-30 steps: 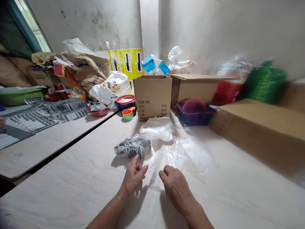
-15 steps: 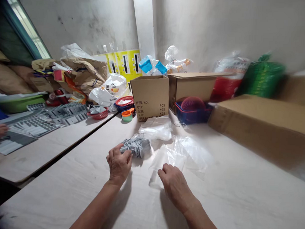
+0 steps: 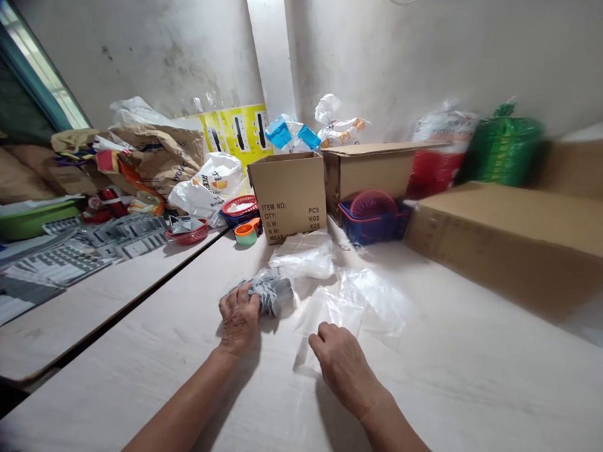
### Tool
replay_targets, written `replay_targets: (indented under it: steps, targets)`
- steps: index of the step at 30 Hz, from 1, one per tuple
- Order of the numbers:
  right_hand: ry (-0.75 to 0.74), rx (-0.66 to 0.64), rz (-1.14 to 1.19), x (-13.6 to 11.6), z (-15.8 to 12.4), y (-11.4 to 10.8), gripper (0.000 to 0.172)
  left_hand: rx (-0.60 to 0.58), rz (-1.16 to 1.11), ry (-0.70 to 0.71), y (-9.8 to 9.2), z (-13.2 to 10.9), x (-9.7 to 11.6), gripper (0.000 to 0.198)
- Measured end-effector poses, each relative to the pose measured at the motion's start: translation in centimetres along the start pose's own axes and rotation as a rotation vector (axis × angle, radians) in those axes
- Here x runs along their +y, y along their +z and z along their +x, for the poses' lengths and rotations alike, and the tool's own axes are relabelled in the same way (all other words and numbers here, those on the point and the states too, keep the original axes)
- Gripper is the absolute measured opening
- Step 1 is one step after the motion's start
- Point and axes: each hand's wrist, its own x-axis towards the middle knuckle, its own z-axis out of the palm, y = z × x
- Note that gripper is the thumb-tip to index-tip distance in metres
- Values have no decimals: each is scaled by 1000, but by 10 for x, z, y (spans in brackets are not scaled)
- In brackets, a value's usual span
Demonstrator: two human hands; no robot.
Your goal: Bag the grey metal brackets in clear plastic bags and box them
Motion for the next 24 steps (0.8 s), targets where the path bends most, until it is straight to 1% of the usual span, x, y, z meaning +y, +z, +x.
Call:
replay_targets:
  steps: [3,10,15,18,21,24]
  targets:
    - [3,9,-3,0,0,0,27,21,-50,7,3,-1,-1,22]
    - [1,-4,-3,1,0,0,26,19,-84,55,7,-2,-7,21]
    - [9,-22,-9,0,0,-1,27,-5,-159,47,-4,-6,-3,7]
    - [8,-16,8,0,0,-1,27,-4,-186,52,-11,-8,0,15]
    - [6,-2,19,0,0,-1,27,-1,-196,2,-11,-9,2,16]
    - [0,12,18,0,0,-1,26,5,-216,-58,-8,-8,3,8]
